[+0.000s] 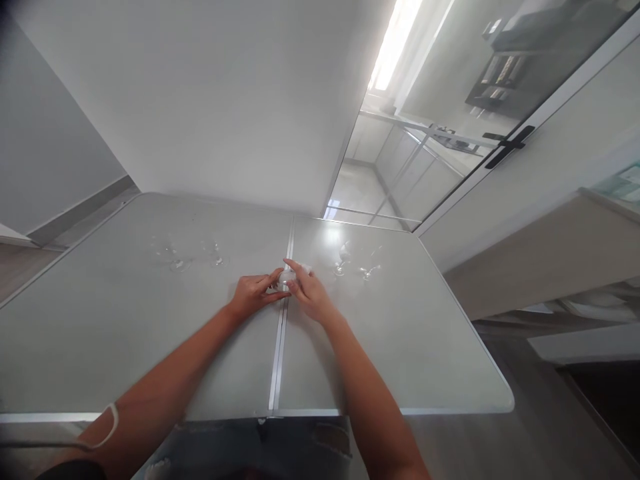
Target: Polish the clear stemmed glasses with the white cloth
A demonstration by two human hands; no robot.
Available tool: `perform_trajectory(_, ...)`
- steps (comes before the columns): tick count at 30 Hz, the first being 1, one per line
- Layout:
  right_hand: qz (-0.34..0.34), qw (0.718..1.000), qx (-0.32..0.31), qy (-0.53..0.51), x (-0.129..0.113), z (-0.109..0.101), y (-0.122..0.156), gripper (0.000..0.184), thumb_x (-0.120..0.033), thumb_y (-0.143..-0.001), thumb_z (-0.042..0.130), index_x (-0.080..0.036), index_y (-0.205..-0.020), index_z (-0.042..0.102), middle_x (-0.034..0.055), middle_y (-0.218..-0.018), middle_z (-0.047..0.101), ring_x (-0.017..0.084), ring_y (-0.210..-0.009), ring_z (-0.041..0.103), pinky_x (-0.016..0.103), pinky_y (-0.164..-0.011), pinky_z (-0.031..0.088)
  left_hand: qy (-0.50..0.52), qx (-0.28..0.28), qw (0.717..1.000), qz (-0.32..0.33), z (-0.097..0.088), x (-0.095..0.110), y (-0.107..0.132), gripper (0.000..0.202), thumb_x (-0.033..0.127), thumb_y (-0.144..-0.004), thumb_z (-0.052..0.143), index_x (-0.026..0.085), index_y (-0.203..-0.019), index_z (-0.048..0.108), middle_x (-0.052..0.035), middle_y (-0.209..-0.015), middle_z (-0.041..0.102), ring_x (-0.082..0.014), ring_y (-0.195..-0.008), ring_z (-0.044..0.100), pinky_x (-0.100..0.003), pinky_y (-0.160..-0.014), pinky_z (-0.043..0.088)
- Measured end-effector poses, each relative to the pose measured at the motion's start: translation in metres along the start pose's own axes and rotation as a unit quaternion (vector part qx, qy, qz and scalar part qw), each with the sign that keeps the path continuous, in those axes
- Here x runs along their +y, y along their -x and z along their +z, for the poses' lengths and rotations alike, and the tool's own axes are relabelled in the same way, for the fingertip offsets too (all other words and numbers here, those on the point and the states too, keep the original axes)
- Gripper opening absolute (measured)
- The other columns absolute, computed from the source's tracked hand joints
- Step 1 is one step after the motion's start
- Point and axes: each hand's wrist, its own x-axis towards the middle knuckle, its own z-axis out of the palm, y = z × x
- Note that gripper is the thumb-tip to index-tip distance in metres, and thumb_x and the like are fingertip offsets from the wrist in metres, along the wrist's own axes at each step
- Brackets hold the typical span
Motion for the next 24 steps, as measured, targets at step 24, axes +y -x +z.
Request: perform_trajectory(24,-0.001,0.942,0.211,-0.262,-0.009,-0.018,0.005,0.060,-0.039,-0.081,0.079,-0.029,-0.134,0.053,0.0036,-0.111,0.066,0.019,-0.088,0.063,0.030,-0.076,0.052,0.039,-0.017,0.999,-0.015,-0.004,0.002,-0.006,0.049,0.052,-0.094,0.062,0.023,-0.134,0.059,-0.0013,-0.081,0.074,-0.0120,-0.061,0.065,-0.023,-0.060,0.044)
